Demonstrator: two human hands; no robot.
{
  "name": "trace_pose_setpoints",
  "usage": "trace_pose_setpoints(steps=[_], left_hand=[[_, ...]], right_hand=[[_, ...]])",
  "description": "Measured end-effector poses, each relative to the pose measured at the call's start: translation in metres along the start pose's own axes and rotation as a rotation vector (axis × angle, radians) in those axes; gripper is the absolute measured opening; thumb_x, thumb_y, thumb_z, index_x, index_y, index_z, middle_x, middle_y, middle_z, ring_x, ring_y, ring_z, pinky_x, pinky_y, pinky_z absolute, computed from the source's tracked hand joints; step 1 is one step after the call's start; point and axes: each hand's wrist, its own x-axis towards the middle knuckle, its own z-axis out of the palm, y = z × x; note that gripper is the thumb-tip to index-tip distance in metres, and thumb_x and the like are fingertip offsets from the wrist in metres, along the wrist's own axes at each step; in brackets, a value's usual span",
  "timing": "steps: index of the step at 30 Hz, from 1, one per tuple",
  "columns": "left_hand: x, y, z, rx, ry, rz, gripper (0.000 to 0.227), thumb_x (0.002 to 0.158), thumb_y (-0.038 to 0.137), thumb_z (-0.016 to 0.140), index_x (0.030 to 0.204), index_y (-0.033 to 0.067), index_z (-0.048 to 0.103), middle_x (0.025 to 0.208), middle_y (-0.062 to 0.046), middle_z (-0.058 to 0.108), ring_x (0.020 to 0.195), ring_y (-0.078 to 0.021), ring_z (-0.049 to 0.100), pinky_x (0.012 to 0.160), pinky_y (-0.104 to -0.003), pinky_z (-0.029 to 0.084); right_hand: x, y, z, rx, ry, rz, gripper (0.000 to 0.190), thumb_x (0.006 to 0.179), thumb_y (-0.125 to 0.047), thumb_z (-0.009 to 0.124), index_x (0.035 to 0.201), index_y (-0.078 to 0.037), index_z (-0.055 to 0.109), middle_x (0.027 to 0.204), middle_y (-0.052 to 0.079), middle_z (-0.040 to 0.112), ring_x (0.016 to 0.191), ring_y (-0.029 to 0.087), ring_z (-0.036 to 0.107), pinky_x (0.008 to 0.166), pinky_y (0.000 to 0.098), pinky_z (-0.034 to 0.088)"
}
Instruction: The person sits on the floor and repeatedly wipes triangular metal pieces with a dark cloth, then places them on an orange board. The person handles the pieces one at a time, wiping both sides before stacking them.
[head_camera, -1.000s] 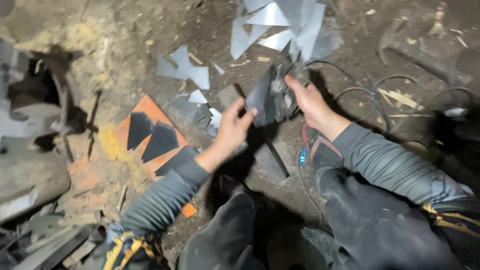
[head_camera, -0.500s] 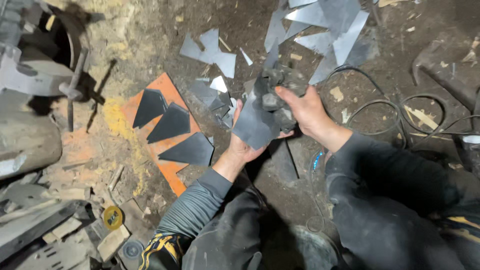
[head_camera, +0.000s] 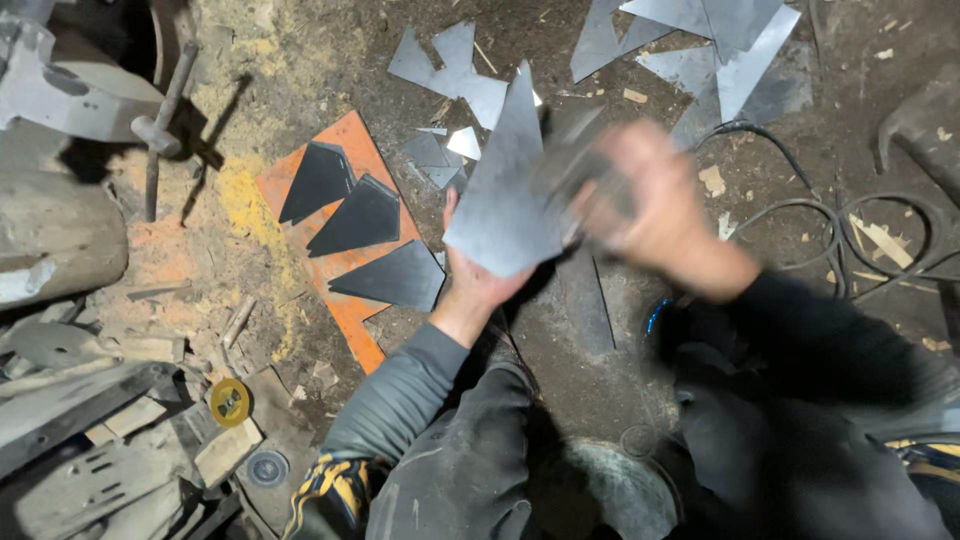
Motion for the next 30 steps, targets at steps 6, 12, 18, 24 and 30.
trace_pose_setpoints(steps=[6,12,18,24,30], left_hand=[[0.011,-0.004,-0.006,0.122,-0.178,0.061,0.094,0.102,0.074,0.040,0.163,0.0026,0.035,0.165,-0.017,0.042,0.151,-0.0350,0.042,0.128,-0.055,0.032],[0.007,-0.006,0.000,0.246,0.003,0.195,0.082,0.102,0.071,0.042,0.156,0.0092,0.040,0.154,-0.011,0.049,0.141,-0.0310,0.044,0.119,-0.053,0.039],[0.000,-0.015,-0.004,0.096,0.042,0.105,0.079,0.102,0.069,0.039,0.160,0.0146,0.040,0.161,-0.010,0.043,0.149,-0.0313,0.041,0.120,-0.051,0.042],[0.005,-0.013,-0.005,0.209,-0.103,0.086,0.081,0.104,0.068,0.037,0.160,0.0110,0.038,0.164,-0.010,0.041,0.149,-0.0354,0.042,0.119,-0.051,0.041],[-0.004,-0.012,-0.019,0.057,-0.013,-0.008,0.082,0.104,0.067,0.045,0.157,0.0052,0.040,0.156,-0.016,0.050,0.143,-0.0351,0.048,0.122,-0.052,0.043]], right_hand=[[0.004,-0.034,0.045,-0.222,-0.204,-0.273,0.067,0.059,-0.031,0.085,0.120,-0.009,0.066,0.111,0.018,0.058,0.105,0.037,0.056,0.083,0.0504,0.053],[-0.001,-0.032,0.058,-0.347,-0.019,-0.141,0.050,0.075,-0.030,0.083,0.111,-0.002,0.062,0.113,0.022,0.057,0.100,0.038,0.056,0.076,0.0507,0.051],[0.002,-0.042,0.058,-0.274,-0.145,-0.004,0.049,0.066,-0.017,0.075,0.112,-0.004,0.064,0.108,0.019,0.056,0.101,0.039,0.058,0.073,0.0493,0.052],[0.003,-0.083,0.043,-0.129,-0.046,-0.211,0.055,0.062,-0.020,0.078,0.114,-0.008,0.063,0.107,0.019,0.054,0.102,0.040,0.055,0.081,0.0505,0.055],[-0.006,-0.008,0.068,-0.180,-0.063,0.016,0.056,0.071,-0.023,0.086,0.116,-0.002,0.061,0.108,0.021,0.054,0.102,0.042,0.057,0.068,0.0507,0.052]])
